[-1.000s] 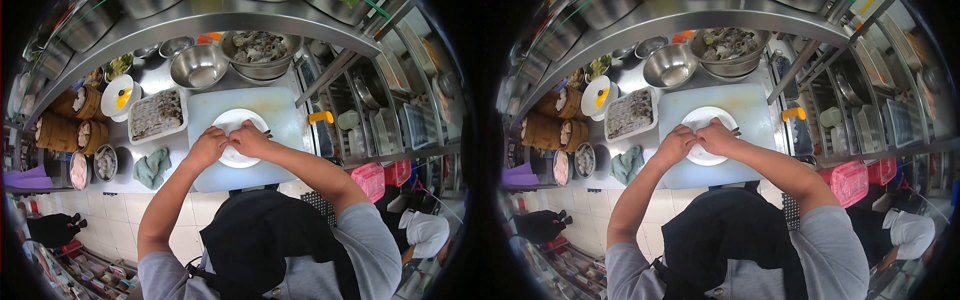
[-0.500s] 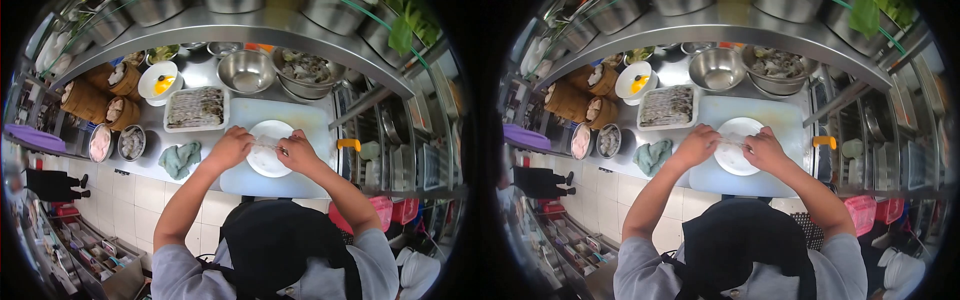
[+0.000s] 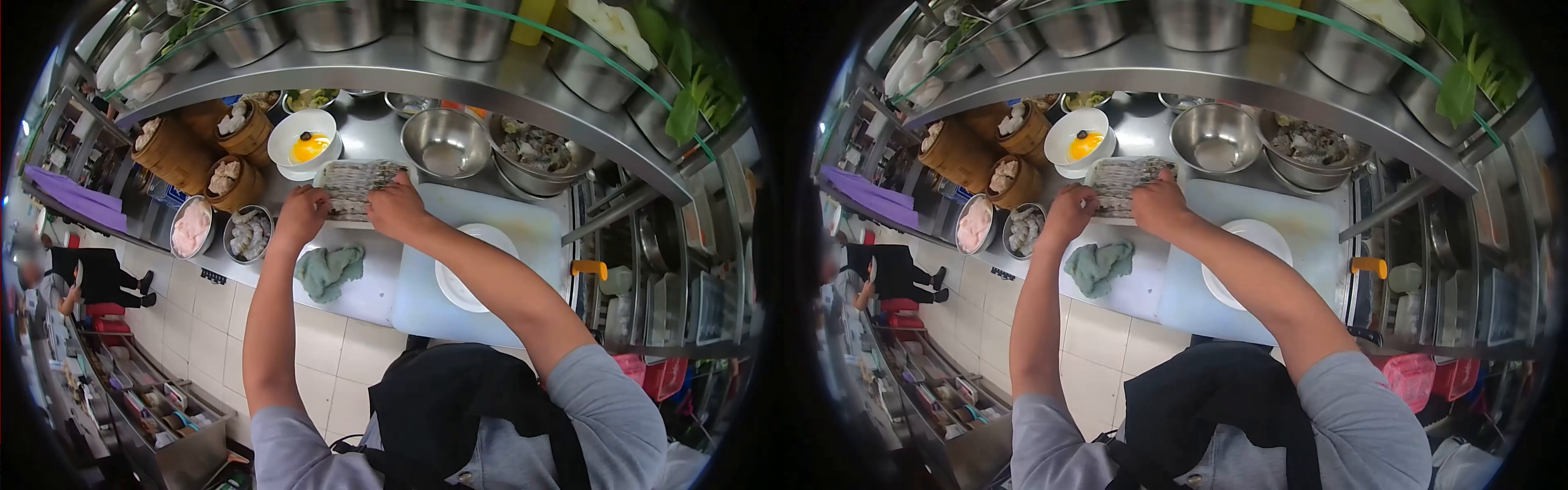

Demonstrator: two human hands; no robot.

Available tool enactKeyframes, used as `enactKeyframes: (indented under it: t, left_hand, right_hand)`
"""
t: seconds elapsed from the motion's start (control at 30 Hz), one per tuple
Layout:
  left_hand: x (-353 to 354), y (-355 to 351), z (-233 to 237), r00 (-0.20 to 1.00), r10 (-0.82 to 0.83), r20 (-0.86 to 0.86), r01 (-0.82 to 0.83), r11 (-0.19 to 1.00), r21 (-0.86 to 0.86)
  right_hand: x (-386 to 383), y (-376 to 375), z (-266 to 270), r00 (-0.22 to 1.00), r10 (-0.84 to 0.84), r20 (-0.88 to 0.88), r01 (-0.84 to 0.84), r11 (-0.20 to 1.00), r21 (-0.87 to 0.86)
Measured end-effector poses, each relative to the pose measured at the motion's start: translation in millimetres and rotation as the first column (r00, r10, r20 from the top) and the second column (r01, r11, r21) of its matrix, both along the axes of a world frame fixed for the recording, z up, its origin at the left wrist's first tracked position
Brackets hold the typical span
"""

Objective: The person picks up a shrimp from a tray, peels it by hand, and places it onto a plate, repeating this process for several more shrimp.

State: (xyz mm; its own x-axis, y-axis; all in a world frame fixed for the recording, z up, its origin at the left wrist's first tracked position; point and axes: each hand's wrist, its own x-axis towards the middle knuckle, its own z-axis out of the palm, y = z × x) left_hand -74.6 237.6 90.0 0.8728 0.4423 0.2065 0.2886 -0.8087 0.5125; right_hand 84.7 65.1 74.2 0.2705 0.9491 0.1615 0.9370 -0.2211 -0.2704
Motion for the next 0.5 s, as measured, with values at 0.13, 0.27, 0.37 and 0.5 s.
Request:
enactKeyframes:
  t: [0.13, 0.27, 0.37, 0.5]
  left_hand:
    - [-1.9, 8.6, -0.3, 0.999, -0.039, 0.002, 0.039, 0.999, 0.021]
    - [-1.3, 22.6, -4.4, 0.999, -0.032, -0.032, 0.031, 0.999, -0.031]
    - [4.4, 24.9, 5.0, 0.996, -0.049, -0.077, 0.042, 0.995, -0.092]
    - [9.1, 32.2, -1.6, 0.988, -0.101, -0.115, 0.095, 0.994, -0.052]
  right_hand:
    - [0.7, -0.1, -2.4, 0.999, -0.015, -0.037, 0.019, 0.995, 0.1]
    - [1.6, 2.7, -9.1, 0.998, -0.026, -0.065, 0.036, 0.988, 0.153]
    - [3.0, 5.6, -12.4, 0.998, -0.036, -0.048, 0.043, 0.99, 0.135]
    - [0.8, 6.9, -12.9, 0.999, -0.043, -0.032, 0.047, 0.988, 0.147]
